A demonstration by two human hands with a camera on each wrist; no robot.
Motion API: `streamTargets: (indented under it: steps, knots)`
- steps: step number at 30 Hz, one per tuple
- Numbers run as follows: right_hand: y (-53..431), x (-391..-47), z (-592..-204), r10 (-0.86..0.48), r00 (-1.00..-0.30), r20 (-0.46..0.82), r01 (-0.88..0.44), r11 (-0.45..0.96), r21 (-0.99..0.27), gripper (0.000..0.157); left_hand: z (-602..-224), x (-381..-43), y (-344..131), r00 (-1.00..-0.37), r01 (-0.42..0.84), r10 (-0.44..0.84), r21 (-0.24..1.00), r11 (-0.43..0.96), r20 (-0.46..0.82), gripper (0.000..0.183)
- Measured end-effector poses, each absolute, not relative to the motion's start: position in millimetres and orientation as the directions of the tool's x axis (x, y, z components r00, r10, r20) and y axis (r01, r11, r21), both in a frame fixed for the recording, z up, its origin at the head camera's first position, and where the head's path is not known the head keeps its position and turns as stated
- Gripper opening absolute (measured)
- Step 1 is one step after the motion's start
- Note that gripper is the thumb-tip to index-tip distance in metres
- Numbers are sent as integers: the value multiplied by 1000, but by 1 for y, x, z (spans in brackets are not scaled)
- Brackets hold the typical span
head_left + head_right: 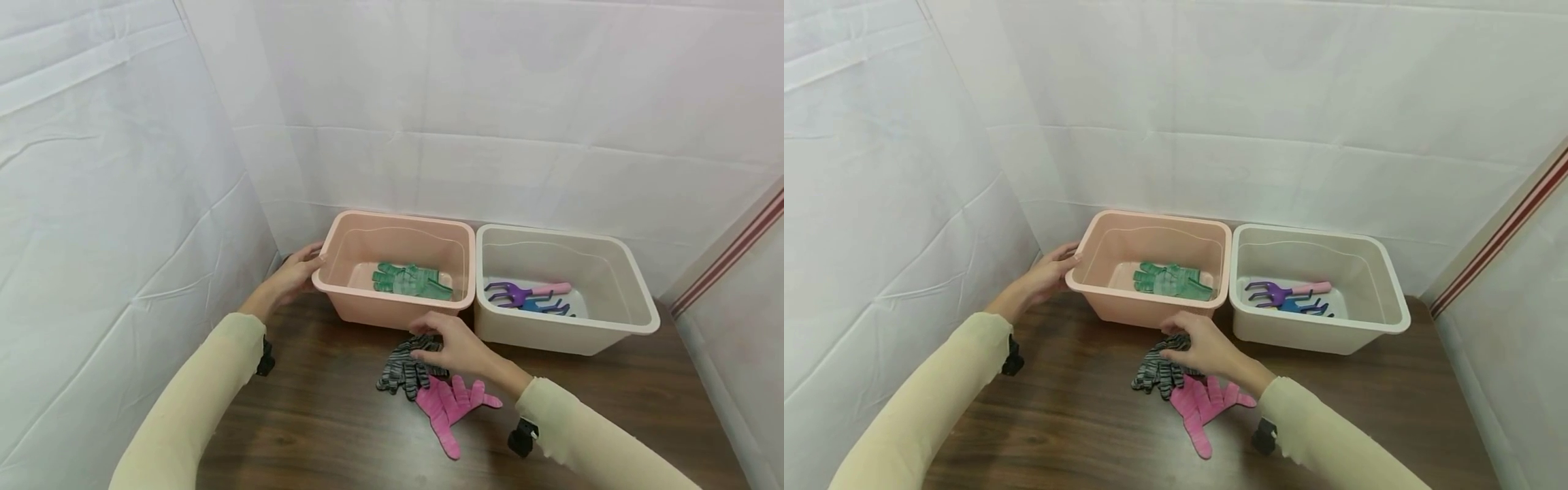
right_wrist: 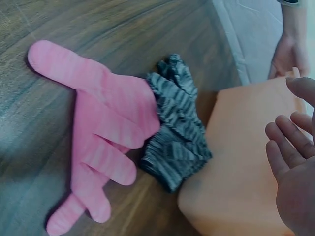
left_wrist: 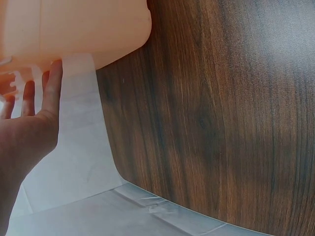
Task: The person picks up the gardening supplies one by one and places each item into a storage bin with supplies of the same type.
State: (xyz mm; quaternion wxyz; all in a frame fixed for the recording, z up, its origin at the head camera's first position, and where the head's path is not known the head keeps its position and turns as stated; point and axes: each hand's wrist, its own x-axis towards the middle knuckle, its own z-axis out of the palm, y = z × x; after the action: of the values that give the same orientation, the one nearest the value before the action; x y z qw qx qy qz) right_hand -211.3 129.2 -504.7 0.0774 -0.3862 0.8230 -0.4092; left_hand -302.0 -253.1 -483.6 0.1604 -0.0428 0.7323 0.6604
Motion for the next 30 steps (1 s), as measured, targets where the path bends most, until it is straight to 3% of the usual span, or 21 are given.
streamTargets:
  steps: [21, 30]
  knots:
    - [123, -219, -562, -605, -788, 113, -475, 482, -736, 52, -485, -301, -251, -955, -220, 175, 967, 125, -240, 63]
    - [114, -221, -573, -593, -797, 114, -473, 497, -728, 56, -487, -301, -251, -955, -228, 170, 968, 107, -244, 62]
